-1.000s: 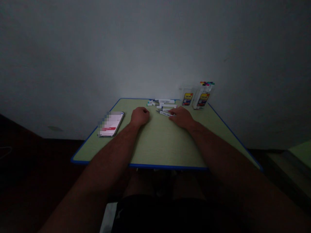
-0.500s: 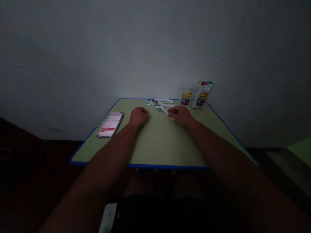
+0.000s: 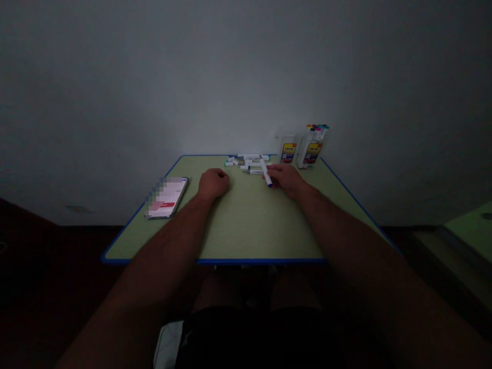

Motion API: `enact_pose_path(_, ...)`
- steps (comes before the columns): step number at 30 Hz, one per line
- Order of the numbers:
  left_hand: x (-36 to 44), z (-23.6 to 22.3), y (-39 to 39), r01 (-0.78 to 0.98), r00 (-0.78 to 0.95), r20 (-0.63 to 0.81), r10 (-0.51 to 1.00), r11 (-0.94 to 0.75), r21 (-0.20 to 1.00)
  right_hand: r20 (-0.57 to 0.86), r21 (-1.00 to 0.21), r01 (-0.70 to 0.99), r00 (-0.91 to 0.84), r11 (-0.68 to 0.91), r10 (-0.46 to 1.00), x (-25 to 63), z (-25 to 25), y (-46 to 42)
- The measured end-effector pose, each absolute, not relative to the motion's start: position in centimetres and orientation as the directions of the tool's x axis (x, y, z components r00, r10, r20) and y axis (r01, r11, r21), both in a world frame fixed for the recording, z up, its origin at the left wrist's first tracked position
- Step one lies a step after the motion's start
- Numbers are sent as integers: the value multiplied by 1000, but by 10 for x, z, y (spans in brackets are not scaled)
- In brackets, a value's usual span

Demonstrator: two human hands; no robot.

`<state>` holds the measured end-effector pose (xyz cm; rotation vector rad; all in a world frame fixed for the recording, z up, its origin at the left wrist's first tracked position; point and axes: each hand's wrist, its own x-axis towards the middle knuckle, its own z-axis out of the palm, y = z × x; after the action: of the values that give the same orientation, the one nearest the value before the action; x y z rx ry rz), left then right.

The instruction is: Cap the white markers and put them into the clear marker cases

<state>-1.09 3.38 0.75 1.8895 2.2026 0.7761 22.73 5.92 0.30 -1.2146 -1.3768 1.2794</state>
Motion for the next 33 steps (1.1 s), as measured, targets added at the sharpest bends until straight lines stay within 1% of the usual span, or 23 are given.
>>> enact_pose_path(8,-9,1,37,863,-139,240,961,-1,505,-35,-998,55,-140,-27,990,224,4,61)
enact_pose_path(12,-2,-3,45,875,-95,281,955,-55,481,-55,-996,74,-118,-47,992,221,5,61)
enact_pose_path(15,2,-7,56,901,-40,351,935,-118,417,-57,-996,76,-121,-49,991,220,6,61)
enact_pose_path(17,4,-9,65,920,65,418,906,-217,328,-54,-996,74,-125,-44,991,219,5,60)
enact_pose_path(20,5,-12,77,913,267,422,866,-367,176,-59,-996,68,-127,-50,990,218,4,61)
enact_pose_path(22,5,-13,83,907,328,410,851,-405,114,-53,-997,59,-128,-46,990,217,2,62)
enact_pose_path(29,3,-15,93,915,363,370,855,-403,33,-23,-994,109,-131,-9,991,215,0,66)
enact_pose_path(33,4,-14,90,943,291,411,864,-332,30,-30,-994,109,-118,-17,993,216,1,65)
